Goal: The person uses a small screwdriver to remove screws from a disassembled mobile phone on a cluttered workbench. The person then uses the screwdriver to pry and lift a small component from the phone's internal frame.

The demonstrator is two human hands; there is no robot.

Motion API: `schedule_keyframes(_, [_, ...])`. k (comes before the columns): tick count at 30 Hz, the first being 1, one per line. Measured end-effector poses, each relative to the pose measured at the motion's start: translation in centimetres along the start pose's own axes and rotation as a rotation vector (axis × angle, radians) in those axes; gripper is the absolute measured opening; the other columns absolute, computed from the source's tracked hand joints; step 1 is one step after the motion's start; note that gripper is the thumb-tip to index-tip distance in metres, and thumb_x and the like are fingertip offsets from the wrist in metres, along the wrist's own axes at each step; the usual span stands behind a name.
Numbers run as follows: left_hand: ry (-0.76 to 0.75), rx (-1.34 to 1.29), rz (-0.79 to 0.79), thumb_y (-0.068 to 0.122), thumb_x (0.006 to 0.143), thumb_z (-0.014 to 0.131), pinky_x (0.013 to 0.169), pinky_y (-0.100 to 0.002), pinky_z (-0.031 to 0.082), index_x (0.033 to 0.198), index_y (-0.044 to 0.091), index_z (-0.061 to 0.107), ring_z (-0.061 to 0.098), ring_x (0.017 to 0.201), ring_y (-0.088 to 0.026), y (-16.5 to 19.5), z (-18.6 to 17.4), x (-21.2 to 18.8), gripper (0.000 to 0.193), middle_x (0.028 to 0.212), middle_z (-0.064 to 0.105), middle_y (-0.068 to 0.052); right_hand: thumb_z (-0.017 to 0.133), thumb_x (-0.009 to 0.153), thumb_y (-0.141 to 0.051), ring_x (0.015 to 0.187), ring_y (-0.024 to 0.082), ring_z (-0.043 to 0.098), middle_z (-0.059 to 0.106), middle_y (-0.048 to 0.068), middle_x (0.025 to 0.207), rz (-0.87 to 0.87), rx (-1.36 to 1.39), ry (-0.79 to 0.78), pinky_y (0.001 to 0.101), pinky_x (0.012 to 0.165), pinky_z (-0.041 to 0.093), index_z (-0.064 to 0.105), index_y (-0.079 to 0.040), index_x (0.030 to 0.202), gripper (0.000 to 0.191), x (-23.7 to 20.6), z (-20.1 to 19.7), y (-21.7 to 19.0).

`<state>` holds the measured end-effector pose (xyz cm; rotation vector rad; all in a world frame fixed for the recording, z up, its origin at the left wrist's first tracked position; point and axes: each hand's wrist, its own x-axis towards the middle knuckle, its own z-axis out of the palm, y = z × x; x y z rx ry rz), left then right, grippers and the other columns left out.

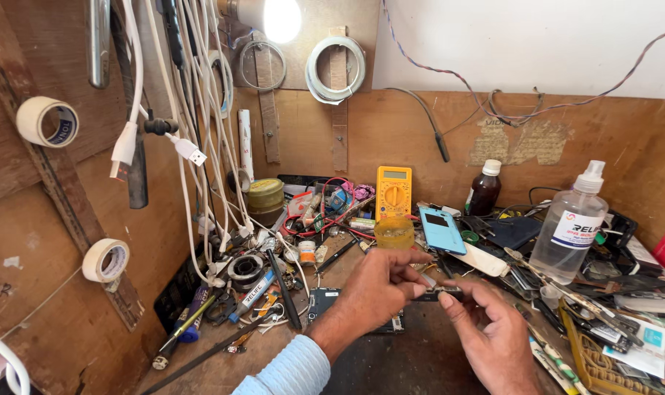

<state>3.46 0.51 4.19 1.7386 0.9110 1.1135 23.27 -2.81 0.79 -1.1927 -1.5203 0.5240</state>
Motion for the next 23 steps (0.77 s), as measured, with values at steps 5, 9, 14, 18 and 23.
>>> schedule_keyframes(5, [0.079, 0.215, 0.090, 0.007, 0.081, 0.077, 0.087, -0.032, 0.058, 0.135, 0.003, 0.063, 0.073, 0.099, -0.020, 1.5, -1.2, -1.5, 0.056, 0.112, 0.075, -0.012, 0.078, 0.085, -0.027, 0.077, 0.020, 0.064, 0.073, 0.005, 0.089, -0.020, -0.241, 0.186, 0.0348, 0.070, 0.052, 0.078, -0.009, 0.101, 0.025, -0.6, 0.1, 0.1])
schedule_keyframes(9, [0.043, 0.622, 0.089, 0.021, 0.075, 0.085, 0.100, -0.043, 0.049, 0.136, 0.005, 0.061, 0.063, 0.117, -0.033, 2.5, -4.0, -4.0, 0.068, 0.119, 0.069, -0.018, 0.079, 0.081, -0.025, 0.087, 0.029, 0.061, 0.073, 0.006, 0.094, -0.115, -0.628, 0.256, 0.0417, 0.083, 0.051, 0.078, -0.009, 0.095, 0.021, -0.6, 0.2, -0.7])
schedule_keyframes(14, [-0.083, 0.769, 0.028, 0.031, 0.066, 0.093, 0.108, -0.047, 0.036, 0.139, 0.006, 0.053, 0.046, 0.131, -0.038, 2.4, -4.6, -5.3, 0.087, 0.133, 0.057, -0.021, 0.076, 0.081, -0.029, 0.097, 0.032, 0.059, 0.072, 0.009, 0.102, -0.103, -0.898, 0.171, 0.0445, 0.088, 0.049, 0.078, -0.008, 0.098, 0.027, -0.6, 0.0, -1.7])
schedule_keyframes(18, [-0.065, 0.746, 0.045, 0.029, 0.065, 0.093, 0.108, -0.047, 0.037, 0.141, 0.006, 0.051, 0.048, 0.131, -0.038, 1.3, -4.4, -5.2, 0.090, 0.132, 0.058, -0.021, 0.076, 0.080, -0.033, 0.098, 0.032, 0.059, 0.070, 0.010, 0.099, -0.026, -0.920, 0.082, 0.0439, 0.089, 0.050, 0.079, -0.011, 0.102, 0.031, -0.5, 0.0, -2.2])
schedule_keyframes(23, [-0.083, 0.726, 0.140, 0.023, 0.059, 0.095, 0.107, -0.046, 0.041, 0.141, 0.003, 0.050, 0.054, 0.128, -0.038, 0.4, -4.6, -4.4, 0.095, 0.129, 0.063, -0.021, 0.077, 0.078, -0.039, 0.098, 0.032, 0.059, 0.069, 0.011, 0.096, 0.001, -0.871, 0.031, 0.0439, 0.089, 0.050, 0.080, -0.014, 0.102, 0.035, -0.4, 0.0, -3.1])
